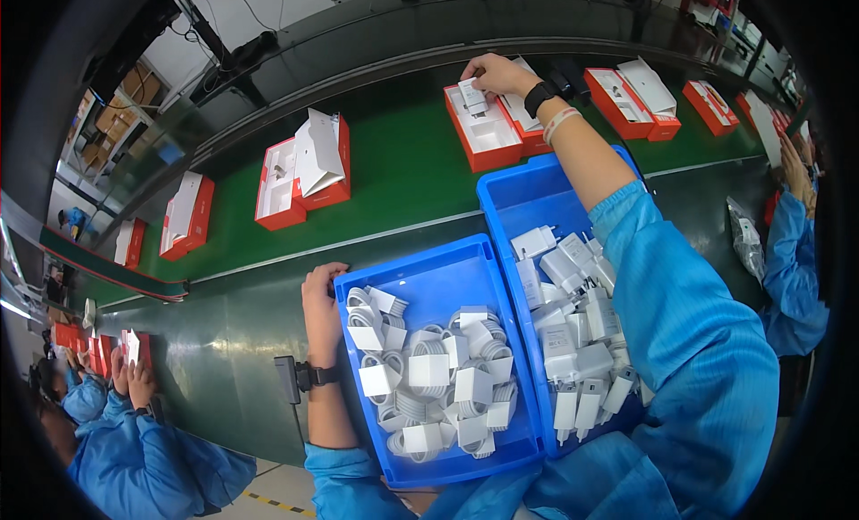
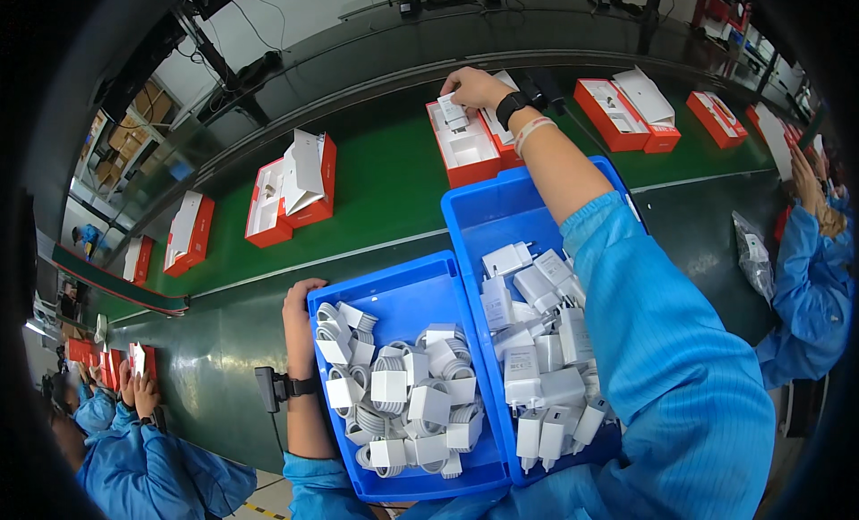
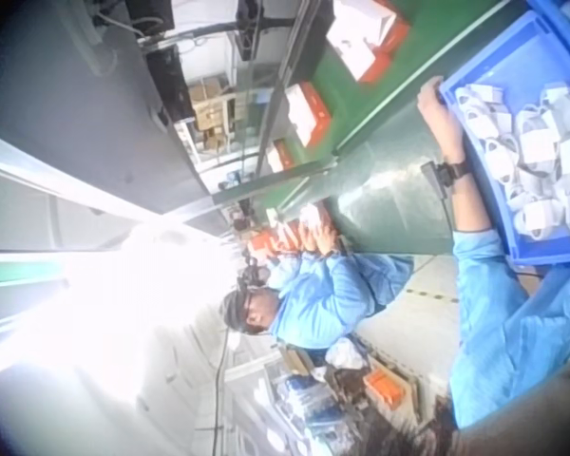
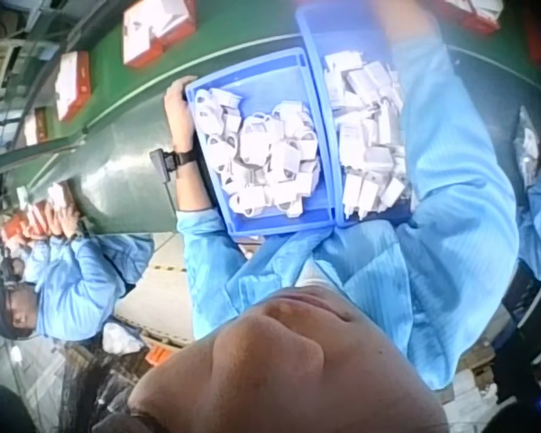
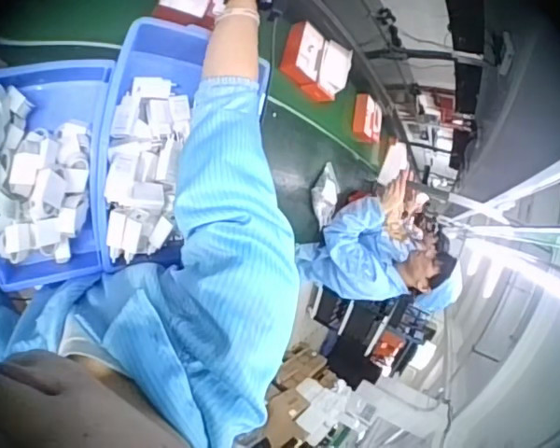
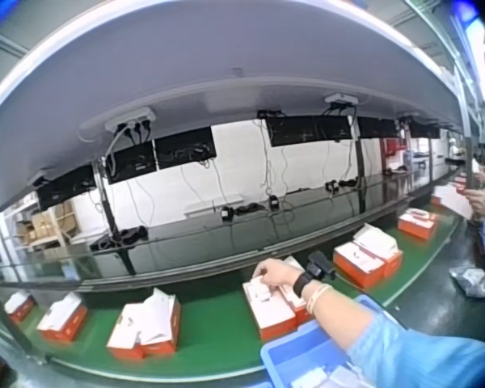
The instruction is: Packing phone power adapters into product retail boxes on a moving conveyor belt assembly line.
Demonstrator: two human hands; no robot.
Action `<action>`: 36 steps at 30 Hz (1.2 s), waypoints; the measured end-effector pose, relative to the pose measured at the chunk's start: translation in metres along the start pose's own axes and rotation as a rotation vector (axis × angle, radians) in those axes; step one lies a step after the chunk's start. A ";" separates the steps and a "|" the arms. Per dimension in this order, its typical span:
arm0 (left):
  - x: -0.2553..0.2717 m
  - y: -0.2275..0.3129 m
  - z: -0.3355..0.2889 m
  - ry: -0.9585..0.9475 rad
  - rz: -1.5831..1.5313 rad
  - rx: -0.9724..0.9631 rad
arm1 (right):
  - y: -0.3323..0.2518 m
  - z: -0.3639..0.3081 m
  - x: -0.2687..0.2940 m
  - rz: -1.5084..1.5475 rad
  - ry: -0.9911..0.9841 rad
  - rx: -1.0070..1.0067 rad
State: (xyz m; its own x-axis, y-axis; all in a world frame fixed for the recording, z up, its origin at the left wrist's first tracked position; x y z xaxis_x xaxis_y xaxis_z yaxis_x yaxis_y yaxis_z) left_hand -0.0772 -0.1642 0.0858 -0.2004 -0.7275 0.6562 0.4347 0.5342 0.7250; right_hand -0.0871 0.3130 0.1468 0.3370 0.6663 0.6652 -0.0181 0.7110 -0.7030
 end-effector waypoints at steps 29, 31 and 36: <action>0.001 -0.001 -0.001 0.009 -0.006 0.004 | 0.003 -0.020 0.037 0.070 -0.038 0.000; 0.000 0.000 -0.001 0.006 -0.013 -0.004 | 0.004 -0.024 0.047 0.087 -0.031 -0.004; 0.002 -0.003 -0.001 0.016 -0.002 -0.005 | 0.014 -0.032 0.042 0.085 -0.102 0.037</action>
State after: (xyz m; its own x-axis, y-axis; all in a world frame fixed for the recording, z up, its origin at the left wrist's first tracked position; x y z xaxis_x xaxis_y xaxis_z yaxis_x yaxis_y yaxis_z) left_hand -0.0778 -0.1676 0.0846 -0.1875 -0.7351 0.6515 0.4392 0.5305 0.7250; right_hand -0.0427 0.3442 0.1566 0.2356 0.7426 0.6269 -0.0783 0.6575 -0.7494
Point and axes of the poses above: each hand's wrist, its own z-axis towards the middle knuckle, its own x-axis out of the back of the hand, y = z × x, the point moved 8 cm from there along z, towards the middle knuckle, and after that the axes turned 15 degrees about x, right-handed, at the moved point
